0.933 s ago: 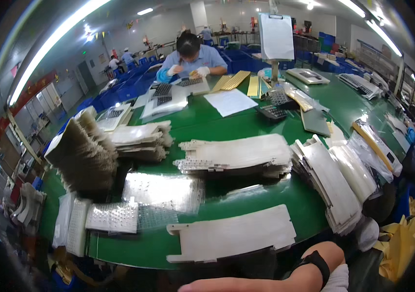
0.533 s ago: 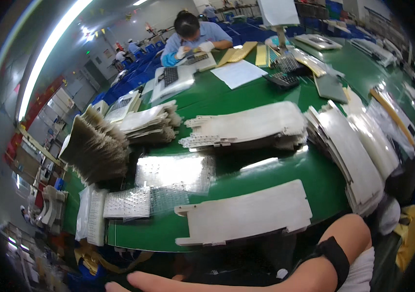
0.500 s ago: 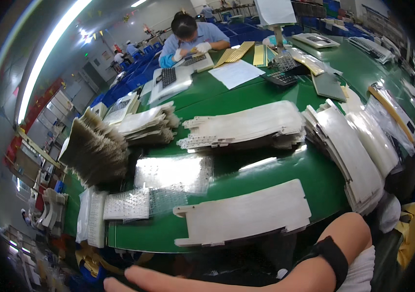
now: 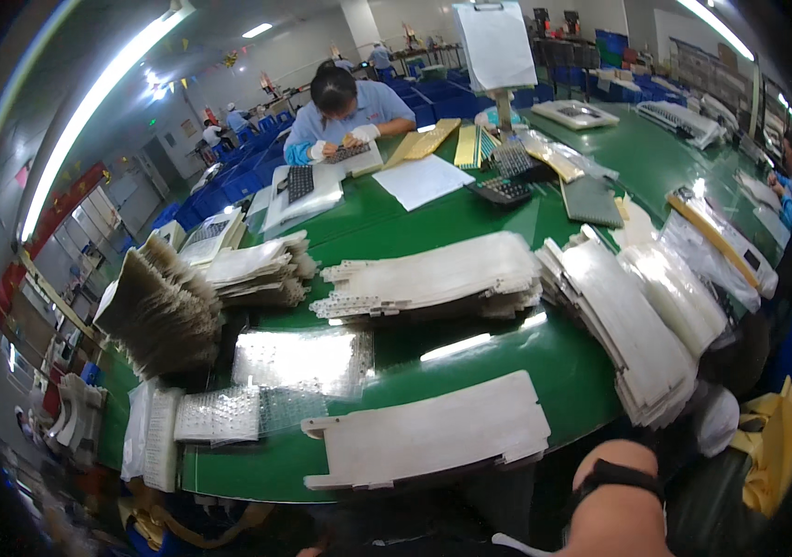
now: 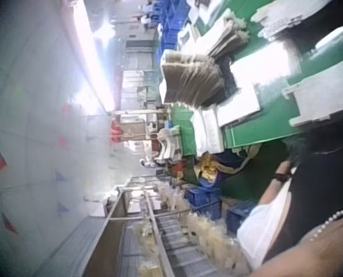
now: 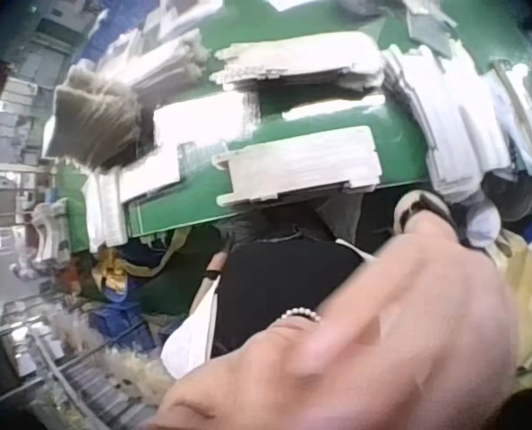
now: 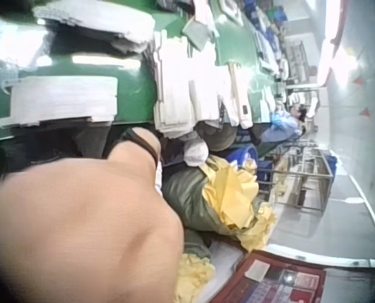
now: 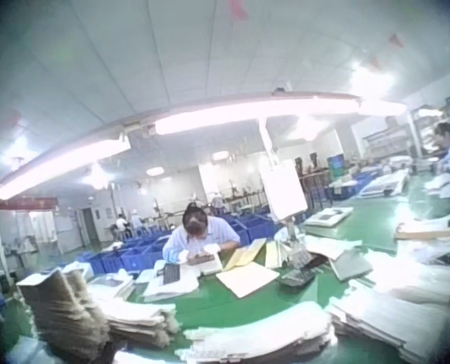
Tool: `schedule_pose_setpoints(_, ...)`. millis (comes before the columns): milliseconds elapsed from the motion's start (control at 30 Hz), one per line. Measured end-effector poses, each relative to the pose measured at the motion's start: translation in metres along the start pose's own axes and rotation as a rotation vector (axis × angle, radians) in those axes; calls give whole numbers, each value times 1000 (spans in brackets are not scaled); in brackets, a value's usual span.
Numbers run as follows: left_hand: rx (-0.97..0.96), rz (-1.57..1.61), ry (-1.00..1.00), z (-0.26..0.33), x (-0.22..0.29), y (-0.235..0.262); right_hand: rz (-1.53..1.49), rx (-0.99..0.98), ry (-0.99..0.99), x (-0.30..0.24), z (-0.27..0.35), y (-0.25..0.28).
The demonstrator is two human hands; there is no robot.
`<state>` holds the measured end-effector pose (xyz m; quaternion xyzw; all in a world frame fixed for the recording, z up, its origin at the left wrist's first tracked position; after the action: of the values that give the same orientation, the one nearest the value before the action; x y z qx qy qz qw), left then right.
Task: Inspecting and sorting transparent plastic electronic components at a factory workstation.
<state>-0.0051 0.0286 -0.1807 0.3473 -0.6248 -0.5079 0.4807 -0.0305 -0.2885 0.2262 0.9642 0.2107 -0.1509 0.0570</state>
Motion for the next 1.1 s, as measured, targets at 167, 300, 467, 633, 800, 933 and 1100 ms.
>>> schedule_pose_setpoints(167, -19, -17, -23, 7, -15, -6, -151, -17, 23, -42, 19, 31)
schedule_pose_setpoints(300, -63, -23, -37, 9, -24, -14, -317, -454, -758, 41, 124, 18)
schedule_pose_setpoints(467, -242, -80, 32, 15, -19, -3, 283, -741, -2164, 95, 440, 31)
schedule_pose_setpoints(633, -78, 103, 172, -18, -20, 24, 540, -484, -2076, 135, 536, 53)
schedule_pose_setpoints(800, 331, 355, -26, -57, -11, -1, 571, -393, -2082, 148, 533, 69)
schedule_pose_setpoints(933, 441, 319, -7, -42, -30, -18, 574, -365, -2130, 148, 525, 78)
schedule_pose_setpoints(1100, -54, 388, 291, -19, -70, -54, 586, -340, -2181, 146, 523, 90)
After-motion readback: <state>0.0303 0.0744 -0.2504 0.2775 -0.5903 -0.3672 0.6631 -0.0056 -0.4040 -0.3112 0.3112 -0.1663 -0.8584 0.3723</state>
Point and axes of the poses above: each hand's wrist, its own z-axis away from the middle knuckle, its own y-axis out of the back of the hand, x = y × z, the point moved 10 cm from there along -z, towards the middle knuckle, and after that the axes turned 1 degree about x, right-handed, at the moved point
